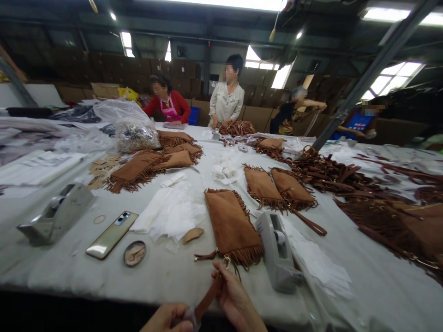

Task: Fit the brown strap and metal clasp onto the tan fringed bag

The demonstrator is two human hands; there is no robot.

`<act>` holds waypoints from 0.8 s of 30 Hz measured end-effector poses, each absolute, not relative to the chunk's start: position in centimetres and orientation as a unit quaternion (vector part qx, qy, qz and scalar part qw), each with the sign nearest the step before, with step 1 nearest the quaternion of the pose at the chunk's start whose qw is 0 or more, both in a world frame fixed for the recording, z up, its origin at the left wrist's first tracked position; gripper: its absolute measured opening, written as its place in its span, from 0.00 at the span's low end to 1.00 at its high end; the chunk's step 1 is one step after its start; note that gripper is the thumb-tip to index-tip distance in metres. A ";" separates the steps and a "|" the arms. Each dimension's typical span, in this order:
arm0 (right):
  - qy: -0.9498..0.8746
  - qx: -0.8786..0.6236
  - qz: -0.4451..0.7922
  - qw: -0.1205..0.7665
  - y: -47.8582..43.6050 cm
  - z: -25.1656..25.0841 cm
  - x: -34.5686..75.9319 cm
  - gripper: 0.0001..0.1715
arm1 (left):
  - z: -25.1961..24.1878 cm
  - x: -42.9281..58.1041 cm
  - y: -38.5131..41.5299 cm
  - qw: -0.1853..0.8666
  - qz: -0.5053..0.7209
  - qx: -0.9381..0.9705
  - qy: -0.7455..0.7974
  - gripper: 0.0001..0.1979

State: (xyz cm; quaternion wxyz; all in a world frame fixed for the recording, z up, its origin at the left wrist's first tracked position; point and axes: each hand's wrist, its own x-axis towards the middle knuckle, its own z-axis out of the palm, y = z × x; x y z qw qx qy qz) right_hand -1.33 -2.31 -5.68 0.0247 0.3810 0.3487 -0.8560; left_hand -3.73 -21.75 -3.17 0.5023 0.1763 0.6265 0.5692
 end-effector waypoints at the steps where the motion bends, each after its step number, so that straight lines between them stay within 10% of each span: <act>1: 0.354 0.380 -0.855 0.017 -2.3 -6.0 -1.6 0.24 | -4.0 -3.8 -21.8 0.480 0.571 0.162 0.646 0.22; 11: 0.380 0.341 -0.859 -0.040 -4.9 -7.9 -2.1 0.26 | -7.5 -4.6 -15.5 0.359 0.641 0.030 0.678 0.23; 24: 0.444 0.314 -0.834 0.089 -5.4 -6.8 -3.3 0.25 | -5.4 -5.3 -22.6 0.419 0.602 0.056 0.678 0.24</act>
